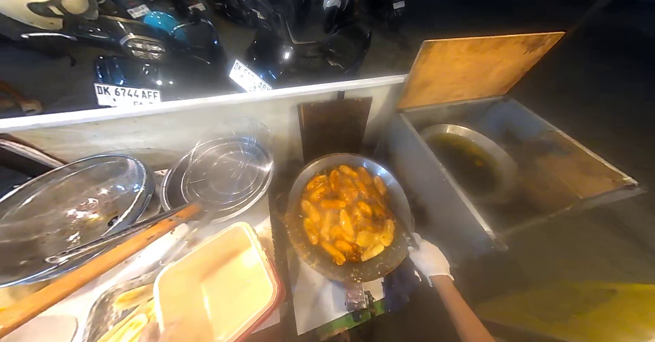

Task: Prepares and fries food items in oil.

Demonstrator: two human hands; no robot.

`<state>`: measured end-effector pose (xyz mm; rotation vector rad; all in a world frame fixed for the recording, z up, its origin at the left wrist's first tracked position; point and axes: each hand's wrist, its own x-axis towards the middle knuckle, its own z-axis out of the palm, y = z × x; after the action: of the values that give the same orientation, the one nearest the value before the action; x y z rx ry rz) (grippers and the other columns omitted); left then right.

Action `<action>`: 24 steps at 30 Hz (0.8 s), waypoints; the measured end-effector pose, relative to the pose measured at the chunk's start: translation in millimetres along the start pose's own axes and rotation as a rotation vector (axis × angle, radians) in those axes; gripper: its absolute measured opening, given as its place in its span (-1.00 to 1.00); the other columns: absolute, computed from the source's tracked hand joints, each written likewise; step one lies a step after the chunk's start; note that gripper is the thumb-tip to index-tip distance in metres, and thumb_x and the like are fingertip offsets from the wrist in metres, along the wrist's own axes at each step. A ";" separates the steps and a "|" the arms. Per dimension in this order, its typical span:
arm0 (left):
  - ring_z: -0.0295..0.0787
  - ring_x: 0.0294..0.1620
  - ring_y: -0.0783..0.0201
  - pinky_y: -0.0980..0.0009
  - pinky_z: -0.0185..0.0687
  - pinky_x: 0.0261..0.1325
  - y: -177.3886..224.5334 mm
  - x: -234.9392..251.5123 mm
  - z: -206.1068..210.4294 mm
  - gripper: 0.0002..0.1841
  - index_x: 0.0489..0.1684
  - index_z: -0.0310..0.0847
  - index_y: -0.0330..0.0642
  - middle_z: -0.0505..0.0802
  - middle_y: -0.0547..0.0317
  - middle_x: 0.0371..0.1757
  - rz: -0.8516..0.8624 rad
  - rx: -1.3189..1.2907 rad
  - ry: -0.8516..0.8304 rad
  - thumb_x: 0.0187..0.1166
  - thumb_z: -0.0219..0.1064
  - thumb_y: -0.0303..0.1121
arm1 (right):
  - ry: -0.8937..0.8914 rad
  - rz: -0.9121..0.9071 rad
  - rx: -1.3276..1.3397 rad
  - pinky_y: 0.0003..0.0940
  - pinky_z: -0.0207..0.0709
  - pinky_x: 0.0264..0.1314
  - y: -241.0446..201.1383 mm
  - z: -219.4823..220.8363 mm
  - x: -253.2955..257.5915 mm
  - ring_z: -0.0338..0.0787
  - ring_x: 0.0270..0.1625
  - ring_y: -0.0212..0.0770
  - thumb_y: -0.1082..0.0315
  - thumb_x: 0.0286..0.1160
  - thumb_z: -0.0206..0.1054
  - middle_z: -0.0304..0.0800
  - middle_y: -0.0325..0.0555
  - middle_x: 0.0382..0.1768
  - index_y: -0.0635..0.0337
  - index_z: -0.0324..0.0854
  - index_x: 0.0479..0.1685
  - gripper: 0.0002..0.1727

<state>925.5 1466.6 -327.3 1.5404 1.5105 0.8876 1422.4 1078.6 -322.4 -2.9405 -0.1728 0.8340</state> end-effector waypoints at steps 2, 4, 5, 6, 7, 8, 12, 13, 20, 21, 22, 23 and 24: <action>0.83 -0.02 0.44 0.42 0.74 0.18 -38.8 15.2 -1.8 -0.60 0.17 0.67 -0.35 0.87 0.13 -0.05 0.026 -0.088 -0.023 0.51 0.51 -0.25 | -0.043 -0.012 -0.013 0.27 0.55 0.47 1.5 -3.7 10.1 0.75 0.44 0.12 0.01 0.61 0.24 0.79 0.04 0.38 -0.22 0.47 0.69 -0.40; 0.82 -0.05 0.47 0.45 0.75 0.13 -45.0 15.4 2.5 -0.60 0.13 0.68 -0.36 0.87 0.14 -0.09 0.079 -0.095 0.001 0.47 0.53 -0.24 | -0.047 -0.033 -0.011 0.26 0.58 0.43 11.1 -13.2 12.5 0.79 0.38 0.10 -0.03 0.61 0.24 0.81 0.04 0.34 -0.23 0.51 0.65 -0.41; 0.80 -0.05 0.48 0.46 0.72 0.14 -20.2 8.1 1.5 -0.61 0.11 0.68 -0.38 0.86 0.13 -0.09 0.055 -0.067 -0.011 0.48 0.51 -0.26 | -0.051 -0.044 0.000 0.26 0.61 0.39 15.2 -22.3 8.6 0.82 0.32 0.10 -0.05 0.60 0.25 0.83 0.04 0.29 -0.25 0.55 0.61 -0.43; 0.79 -0.03 0.48 0.46 0.70 0.18 7.0 -0.2 -1.5 -0.62 0.13 0.67 -0.38 0.86 0.10 -0.07 0.013 -0.028 -0.042 0.52 0.49 -0.26 | -0.064 -0.053 0.015 0.26 0.66 0.28 20.3 -33.5 0.6 0.87 0.18 0.09 -0.05 0.58 0.27 0.86 0.04 0.20 -0.25 0.59 0.56 -0.46; 0.73 0.01 0.45 0.45 0.62 0.21 29.1 -9.1 -4.0 -0.60 0.21 0.61 -0.44 0.82 0.01 -0.01 0.005 0.002 -0.089 0.59 0.41 -0.27 | -0.099 -0.050 0.027 0.24 0.69 0.17 26.4 -47.2 -10.8 0.89 0.04 0.08 -0.06 0.57 0.30 0.88 0.05 0.12 -0.25 0.62 0.52 -0.48; 0.73 -0.02 0.45 0.46 0.63 0.17 33.4 -13.2 -2.6 -0.59 0.19 0.59 -0.49 0.81 -0.03 -0.03 0.054 -0.011 -0.082 0.60 0.39 -0.28 | -0.148 -0.031 0.026 0.20 0.70 0.10 33.5 -61.3 -22.8 0.89 -0.05 0.06 -0.07 0.57 0.33 0.88 0.07 0.05 -0.25 0.63 0.50 -0.48; 0.79 -0.04 0.49 0.49 0.69 0.17 30.4 -11.6 2.3 -0.65 0.10 0.67 -0.38 0.85 0.14 -0.09 0.004 -0.068 -0.042 0.55 0.45 -0.27 | -0.302 0.082 0.072 -0.06 0.72 -0.12 68.8 -75.7 -28.2 0.83 -0.31 -0.12 -0.06 0.51 0.45 0.87 -0.01 -0.17 -0.21 0.60 0.53 -0.42; 0.79 -0.02 0.48 0.48 0.69 0.18 30.2 -11.5 2.7 -0.63 0.13 0.67 -0.36 0.86 0.13 -0.06 -0.016 -0.046 -0.038 0.55 0.45 -0.24 | -0.345 0.086 0.150 -0.19 0.68 -0.27 75.9 -71.0 -19.8 0.76 -0.43 -0.21 -0.04 0.53 0.45 0.82 -0.08 -0.28 -0.19 0.58 0.55 -0.43; 0.70 0.06 0.41 0.38 0.59 0.25 39.3 -12.6 0.6 -0.56 0.27 0.59 -0.38 0.79 -0.01 0.07 -0.079 0.080 -0.091 0.59 0.37 -0.21 | -0.696 0.070 0.618 -0.51 0.44 -0.62 132.9 -64.0 23.9 0.52 -0.64 -0.40 -0.03 0.74 0.22 0.71 -0.21 -0.37 -0.17 0.54 0.53 -0.55; 0.69 0.08 0.39 0.36 0.59 0.27 35.9 -10.6 0.0 -0.54 0.32 0.56 -0.39 0.78 -0.05 0.11 -0.089 0.096 -0.107 0.61 0.35 -0.20 | -0.690 0.049 0.636 -0.50 0.45 -0.62 143.7 -63.5 23.4 0.53 -0.64 -0.39 -0.02 0.72 0.25 0.71 -0.20 -0.37 -0.20 0.53 0.58 -0.52; 0.68 0.09 0.37 0.35 0.58 0.27 37.5 -10.9 1.2 -0.53 0.34 0.54 -0.41 0.77 -0.10 0.14 -0.110 0.096 -0.104 0.62 0.33 -0.22 | -0.666 0.020 0.638 -0.49 0.46 -0.62 150.6 -65.2 19.5 0.54 -0.64 -0.38 0.01 0.72 0.27 0.71 -0.19 -0.38 -0.21 0.51 0.62 -0.49; 0.67 0.11 0.35 0.35 0.56 0.29 44.6 -13.6 3.0 -0.53 0.35 0.53 -0.44 0.75 -0.15 0.18 -0.148 0.084 -0.091 0.62 0.32 -0.24 | -0.620 -0.013 0.615 -0.48 0.45 -0.62 153.2 -69.2 11.1 0.53 -0.64 -0.36 0.05 0.72 0.27 0.71 -0.18 -0.39 -0.20 0.48 0.65 -0.48; 0.67 0.17 0.33 0.37 0.51 0.36 59.9 -19.9 4.1 -0.52 0.40 0.51 -0.47 0.73 -0.21 0.26 -0.187 0.065 -0.084 0.65 0.31 -0.27 | -0.559 -0.049 0.568 -0.46 0.45 -0.61 152.5 -74.6 -0.3 0.54 -0.64 -0.35 0.07 0.72 0.27 0.71 -0.17 -0.39 -0.20 0.47 0.66 -0.47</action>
<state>955.1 1447.6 -274.7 1.4360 1.6054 0.6647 1474.7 924.1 -275.3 -2.1246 -0.0279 1.4031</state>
